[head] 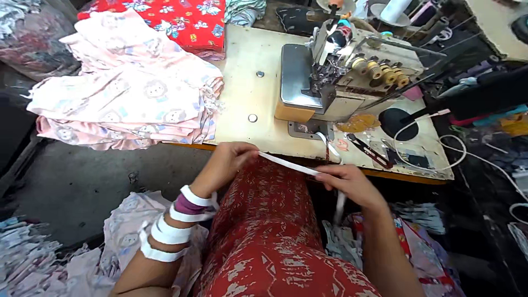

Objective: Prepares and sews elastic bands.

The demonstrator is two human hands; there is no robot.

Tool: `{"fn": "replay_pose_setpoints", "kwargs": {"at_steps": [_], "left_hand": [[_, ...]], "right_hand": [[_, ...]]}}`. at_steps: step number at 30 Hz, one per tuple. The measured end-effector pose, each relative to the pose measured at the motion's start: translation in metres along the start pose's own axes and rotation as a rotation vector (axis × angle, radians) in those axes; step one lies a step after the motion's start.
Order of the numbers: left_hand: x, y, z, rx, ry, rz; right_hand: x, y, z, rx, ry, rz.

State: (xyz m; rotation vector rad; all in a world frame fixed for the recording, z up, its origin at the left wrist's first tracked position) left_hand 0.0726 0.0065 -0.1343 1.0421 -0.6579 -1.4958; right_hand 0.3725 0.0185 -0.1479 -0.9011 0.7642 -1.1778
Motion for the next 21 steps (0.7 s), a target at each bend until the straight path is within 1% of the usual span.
{"fn": "replay_pose_setpoints", "kwargs": {"at_steps": [2,3,5,7,11,14,18,21], "left_hand": [[0.003,-0.016,0.027,-0.176,0.156,-0.092],[0.007,-0.024,0.036,-0.217,0.203,-0.091],[0.014,-0.035,0.039,-0.228,0.256,-0.015],[0.02,-0.044,0.027,-0.201,0.276,0.058],[0.019,-0.055,-0.001,-0.206,0.282,0.016],[0.014,-0.061,-0.009,-0.287,0.325,-0.027],[0.012,-0.07,-0.008,-0.422,0.477,-0.186],[0.014,-0.078,-0.005,-0.482,0.528,-0.209]], "right_hand": [[0.012,0.024,0.032,0.046,0.065,-0.063],[0.017,0.033,0.043,0.051,0.105,-0.082],[0.024,0.044,0.052,0.021,0.173,-0.094],[0.022,0.049,0.049,0.04,0.248,-0.094],[0.008,0.054,0.037,0.274,0.401,-0.092],[0.002,0.065,0.034,0.276,0.447,-0.094],[-0.001,0.076,0.028,0.241,0.466,-0.102],[-0.002,0.078,0.029,0.194,0.486,-0.094]]}}
Point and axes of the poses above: each hand's wrist, its own x-axis away from the middle knuckle, its own z-axis out of the back of the hand, y = z × x, the point moved 5 cm from there along -x, towards the middle knuckle, and after that the axes turned 15 degrees about y, right-handed, at the moved point
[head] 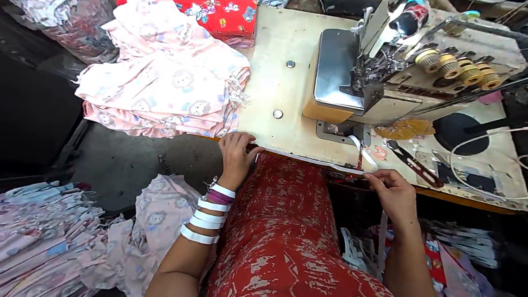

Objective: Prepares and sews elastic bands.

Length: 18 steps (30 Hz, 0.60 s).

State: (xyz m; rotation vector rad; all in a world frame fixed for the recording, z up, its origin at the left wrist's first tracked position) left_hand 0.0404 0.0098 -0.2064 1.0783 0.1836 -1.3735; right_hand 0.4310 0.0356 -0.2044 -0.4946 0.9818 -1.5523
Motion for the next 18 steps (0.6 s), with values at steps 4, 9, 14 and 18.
{"fn": "replay_pose_setpoints", "kwargs": {"at_steps": [4,9,14,18], "left_hand": [[0.003,-0.005,-0.003,0.051,0.026,-0.081],[0.003,-0.004,-0.005,0.12,0.008,-0.103],[0.001,-0.004,-0.006,0.148,-0.033,-0.062],[-0.001,-0.005,-0.006,0.179,-0.076,-0.048]], "right_hand": [[-0.001,0.0,0.001,-0.002,-0.021,-0.024],[-0.003,0.003,0.002,-0.01,-0.035,-0.031],[-0.004,0.002,0.003,-0.038,-0.051,-0.051],[0.002,0.007,0.022,-0.128,-0.325,-0.144]]}}
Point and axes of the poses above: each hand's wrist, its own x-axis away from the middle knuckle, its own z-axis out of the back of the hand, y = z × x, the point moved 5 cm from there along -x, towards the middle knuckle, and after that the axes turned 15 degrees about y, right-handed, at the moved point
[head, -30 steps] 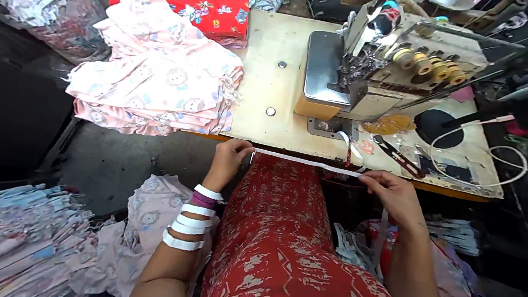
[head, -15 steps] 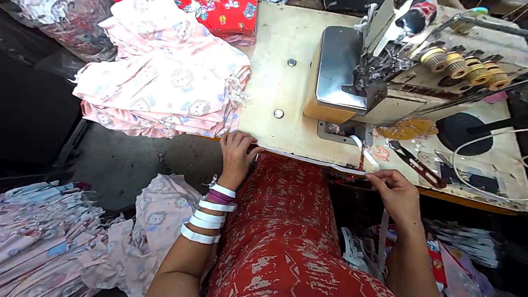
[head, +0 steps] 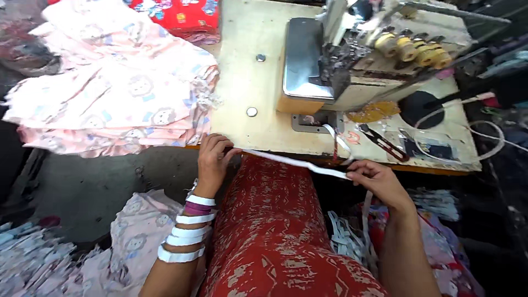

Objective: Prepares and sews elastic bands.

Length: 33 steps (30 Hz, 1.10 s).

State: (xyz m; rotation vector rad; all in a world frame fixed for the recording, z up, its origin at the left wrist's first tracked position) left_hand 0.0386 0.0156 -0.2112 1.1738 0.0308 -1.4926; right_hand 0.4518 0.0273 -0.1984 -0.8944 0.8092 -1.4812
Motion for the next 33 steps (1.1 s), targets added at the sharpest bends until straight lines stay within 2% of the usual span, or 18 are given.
{"fn": "replay_pose_setpoints", "kwargs": {"at_steps": [2,3,5,8,12,15,22,29,33], "left_hand": [[-0.001,0.001,0.0,0.003,-0.01,0.003],[-0.002,0.001,0.0,0.002,-0.008,0.002],[-0.004,0.002,0.0,0.01,-0.011,0.011],[-0.004,0.0,-0.001,0.009,-0.018,0.016],[-0.003,-0.003,-0.001,-0.02,-0.022,-0.007],[-0.003,-0.002,-0.002,-0.03,-0.022,-0.007],[-0.005,0.001,-0.001,-0.031,-0.036,-0.003],[-0.004,0.002,0.0,-0.034,-0.025,0.016],[-0.002,0.003,-0.002,-0.012,-0.054,-0.045]], "right_hand": [[0.012,0.005,0.018,-0.009,-0.129,-0.072],[0.017,0.008,0.029,-0.015,-0.135,-0.081],[0.024,0.013,0.053,-0.011,-0.013,-0.046],[0.023,0.01,0.07,0.099,0.275,-0.02],[0.01,0.009,0.041,0.267,0.493,-0.077],[0.006,0.016,0.034,0.294,0.597,-0.074],[0.011,0.017,0.031,0.252,0.57,-0.013],[0.011,0.015,0.026,0.228,0.622,-0.009],[0.01,0.017,0.022,0.228,0.663,0.008]]}}
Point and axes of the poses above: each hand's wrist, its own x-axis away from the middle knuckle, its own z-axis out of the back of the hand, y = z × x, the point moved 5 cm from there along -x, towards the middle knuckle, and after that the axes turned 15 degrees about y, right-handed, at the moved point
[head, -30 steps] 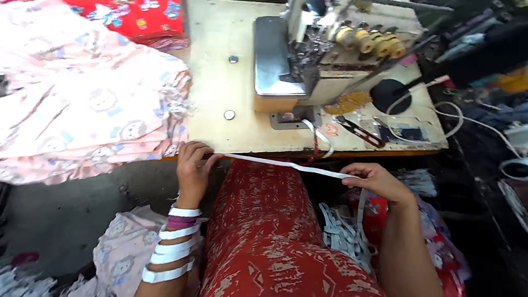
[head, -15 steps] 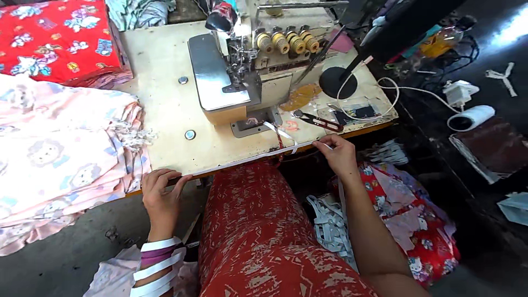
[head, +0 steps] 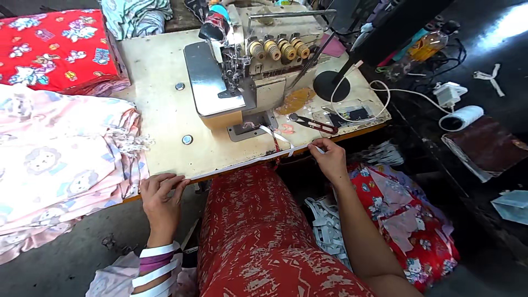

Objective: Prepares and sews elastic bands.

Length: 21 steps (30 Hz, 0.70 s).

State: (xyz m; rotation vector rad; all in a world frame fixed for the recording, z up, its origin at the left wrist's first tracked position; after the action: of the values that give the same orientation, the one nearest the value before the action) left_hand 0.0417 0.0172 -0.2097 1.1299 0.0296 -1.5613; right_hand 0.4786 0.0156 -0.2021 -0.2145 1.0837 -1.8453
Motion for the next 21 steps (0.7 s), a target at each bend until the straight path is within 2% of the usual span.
{"fn": "replay_pose_setpoints", "kwargs": {"at_steps": [4,6,8,10,13,15,17,19,20,21], "left_hand": [[-0.008,0.024,0.002,-0.05,-0.181,-0.025],[-0.013,0.04,0.004,0.003,-0.364,0.09],[-0.016,0.054,0.005,0.237,-0.56,0.27],[-0.02,0.069,0.004,0.606,-0.627,0.445],[-0.034,0.09,0.008,1.018,-0.624,0.576],[-0.049,0.101,0.012,1.183,-0.609,0.523],[-0.064,0.109,0.02,1.311,-0.589,0.441],[-0.077,0.114,0.034,1.338,-0.526,0.377],[-0.083,0.114,0.043,1.318,-0.475,0.364],[-0.087,0.114,0.053,1.285,-0.42,0.354]], "right_hand": [[0.0,-0.009,0.009,-0.026,-0.05,-0.043],[-0.005,-0.023,0.02,-0.158,-0.123,-0.139],[-0.009,-0.04,0.03,-0.353,-0.205,-0.196],[-0.011,-0.065,0.038,-0.517,-0.326,-0.181],[-0.014,-0.123,0.047,-0.749,-0.521,0.017],[-0.019,-0.178,0.058,-0.897,-0.628,0.264],[-0.023,-0.241,0.075,-1.022,-0.662,0.468],[-0.027,-0.288,0.092,-1.093,-0.594,0.509],[-0.029,-0.29,0.097,-1.081,-0.49,0.589],[-0.036,-0.265,0.093,-1.104,-0.337,0.779]]}}
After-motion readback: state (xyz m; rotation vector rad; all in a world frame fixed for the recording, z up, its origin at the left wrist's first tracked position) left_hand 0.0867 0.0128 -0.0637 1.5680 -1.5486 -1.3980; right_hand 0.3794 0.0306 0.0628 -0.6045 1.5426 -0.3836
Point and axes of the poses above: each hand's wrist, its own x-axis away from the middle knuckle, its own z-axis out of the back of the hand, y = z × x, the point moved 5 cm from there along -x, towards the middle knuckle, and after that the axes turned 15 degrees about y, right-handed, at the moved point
